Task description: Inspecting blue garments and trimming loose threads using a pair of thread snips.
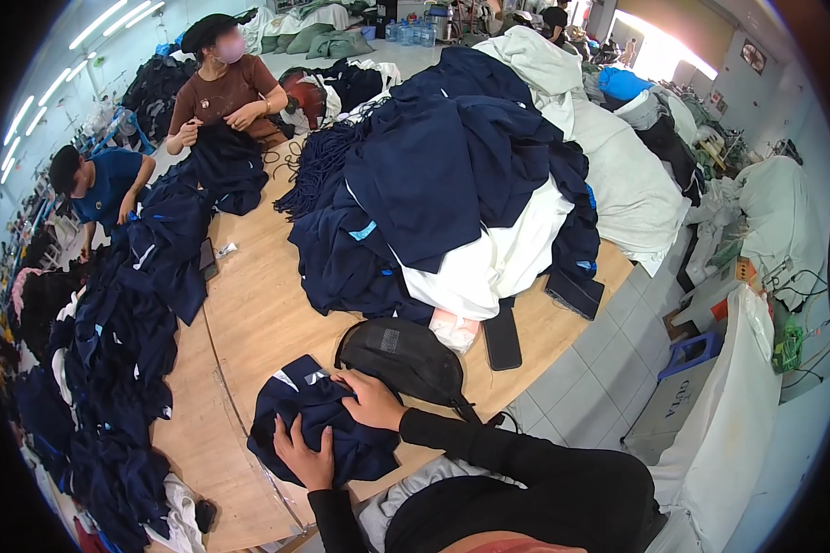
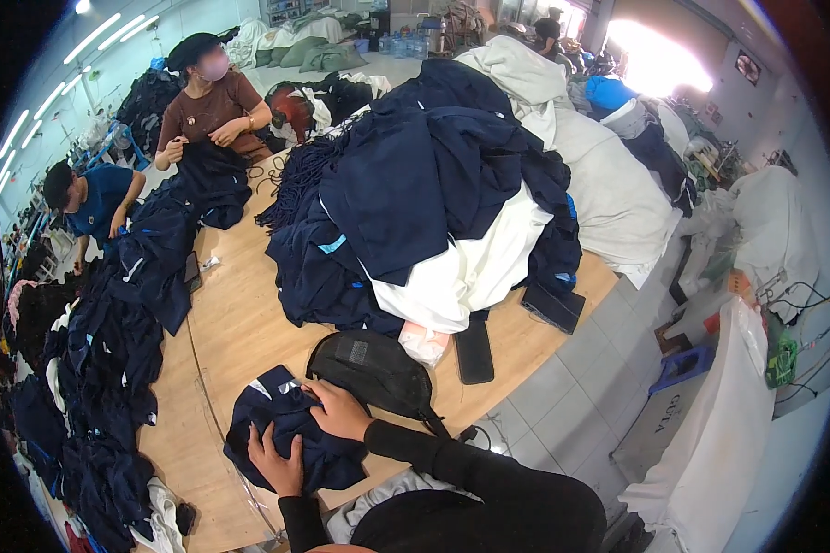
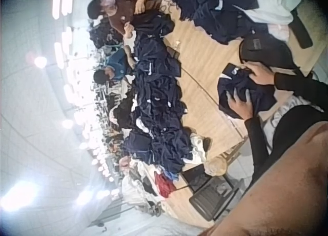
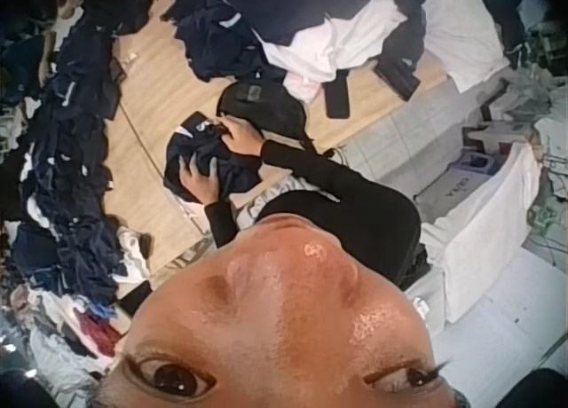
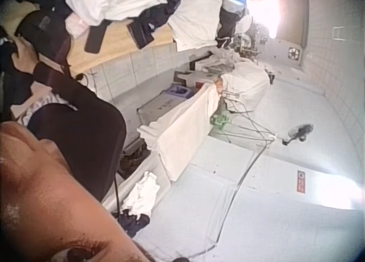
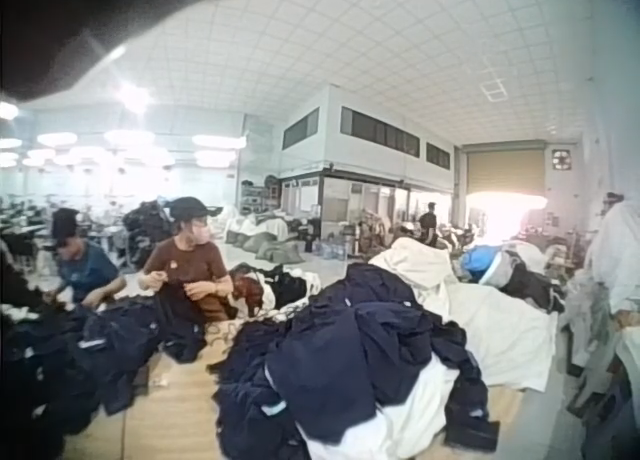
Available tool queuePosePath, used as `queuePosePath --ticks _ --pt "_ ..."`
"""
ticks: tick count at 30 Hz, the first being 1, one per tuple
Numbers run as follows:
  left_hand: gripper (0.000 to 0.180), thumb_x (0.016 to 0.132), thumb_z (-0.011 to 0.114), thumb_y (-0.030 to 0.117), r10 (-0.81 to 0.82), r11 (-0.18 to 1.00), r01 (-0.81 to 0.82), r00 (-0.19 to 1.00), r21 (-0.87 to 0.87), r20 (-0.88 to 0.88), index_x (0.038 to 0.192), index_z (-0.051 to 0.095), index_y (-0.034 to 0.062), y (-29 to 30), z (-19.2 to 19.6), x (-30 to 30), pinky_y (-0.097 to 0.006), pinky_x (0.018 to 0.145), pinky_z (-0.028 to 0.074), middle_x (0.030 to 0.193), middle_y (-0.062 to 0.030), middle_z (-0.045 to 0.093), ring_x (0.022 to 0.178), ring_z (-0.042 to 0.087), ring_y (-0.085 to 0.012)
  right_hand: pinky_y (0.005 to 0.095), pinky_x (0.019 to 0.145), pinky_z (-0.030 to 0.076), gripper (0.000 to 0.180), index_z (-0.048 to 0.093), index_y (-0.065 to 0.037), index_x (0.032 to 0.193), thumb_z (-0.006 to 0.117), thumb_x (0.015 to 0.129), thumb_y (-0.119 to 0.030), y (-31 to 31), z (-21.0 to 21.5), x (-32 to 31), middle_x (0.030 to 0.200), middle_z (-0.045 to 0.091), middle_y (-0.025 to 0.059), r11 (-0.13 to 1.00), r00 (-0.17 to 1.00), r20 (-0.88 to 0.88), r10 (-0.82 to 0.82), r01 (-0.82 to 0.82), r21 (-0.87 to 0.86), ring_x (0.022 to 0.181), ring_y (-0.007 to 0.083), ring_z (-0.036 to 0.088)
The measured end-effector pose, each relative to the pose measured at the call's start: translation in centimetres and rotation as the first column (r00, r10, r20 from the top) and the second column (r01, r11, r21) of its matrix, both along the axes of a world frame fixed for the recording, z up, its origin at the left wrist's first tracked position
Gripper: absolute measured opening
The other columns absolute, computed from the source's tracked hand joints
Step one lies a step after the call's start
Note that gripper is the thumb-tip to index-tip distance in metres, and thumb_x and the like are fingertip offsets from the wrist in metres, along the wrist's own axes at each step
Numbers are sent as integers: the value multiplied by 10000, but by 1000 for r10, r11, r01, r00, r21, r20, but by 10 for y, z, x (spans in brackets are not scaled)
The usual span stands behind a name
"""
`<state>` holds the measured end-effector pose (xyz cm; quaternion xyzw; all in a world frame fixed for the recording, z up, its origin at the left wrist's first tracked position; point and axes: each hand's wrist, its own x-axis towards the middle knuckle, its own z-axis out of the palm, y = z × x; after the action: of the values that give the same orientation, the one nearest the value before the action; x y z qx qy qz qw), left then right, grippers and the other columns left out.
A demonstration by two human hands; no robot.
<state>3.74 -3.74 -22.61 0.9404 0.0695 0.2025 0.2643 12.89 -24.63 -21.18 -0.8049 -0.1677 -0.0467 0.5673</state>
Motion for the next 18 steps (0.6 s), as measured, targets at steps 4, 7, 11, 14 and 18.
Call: queuePosePath --ticks 4,7,11,14,18 --pt "665 828 928 330 -8 1000 8 1000 1 -2 1410 707 96 -1 3 1 -569 1263 345 1671 -221 500 1498 467 -471 441 1059 574 472 617 43 1391 649 920 30 -2 0 0 1308 717 251 1000 1000 -12 -1 1 2 1233 436 711" --pt "667 827 929 332 -8 1000 8 1000 -3 -3 1409 708 95 -1 3 0 -566 1264 345 1672 -220 498 1500 466 -469 440 1057 574 470 619 44 1389 649 921 30 -2 2 0 1308 717 250 1000 1000 -11 2 -2 8 1229 434 712" --pt "666 829 927 335 -8 1000 8 1000 4 3 1410 708 92 1 0 0 -561 1263 346 1671 -222 499 1498 469 -466 476 989 582 461 623 23 1393 671 936 -14 1 3 -1 1223 718 235 998 999 52 -12 9 55 1146 440 716" --pt "664 833 925 339 -8 1000 8 1000 1 5 1409 709 90 -1 1 1 -559 1263 347 1669 -224 500 1495 471 -466 468 987 585 468 622 21 1398 674 934 -13 0 -3 1 1224 719 229 1000 999 52 -18 17 25 1142 432 719" --pt "661 838 922 344 -5 1000 5 1000 3 3 1409 710 89 -1 1 1 -558 1262 348 1668 -224 501 1494 473 -465 465 988 585 479 620 20 1407 674 933 -12 0 -5 1 1226 716 229 999 999 35 -6 5 33 1142 433 718"
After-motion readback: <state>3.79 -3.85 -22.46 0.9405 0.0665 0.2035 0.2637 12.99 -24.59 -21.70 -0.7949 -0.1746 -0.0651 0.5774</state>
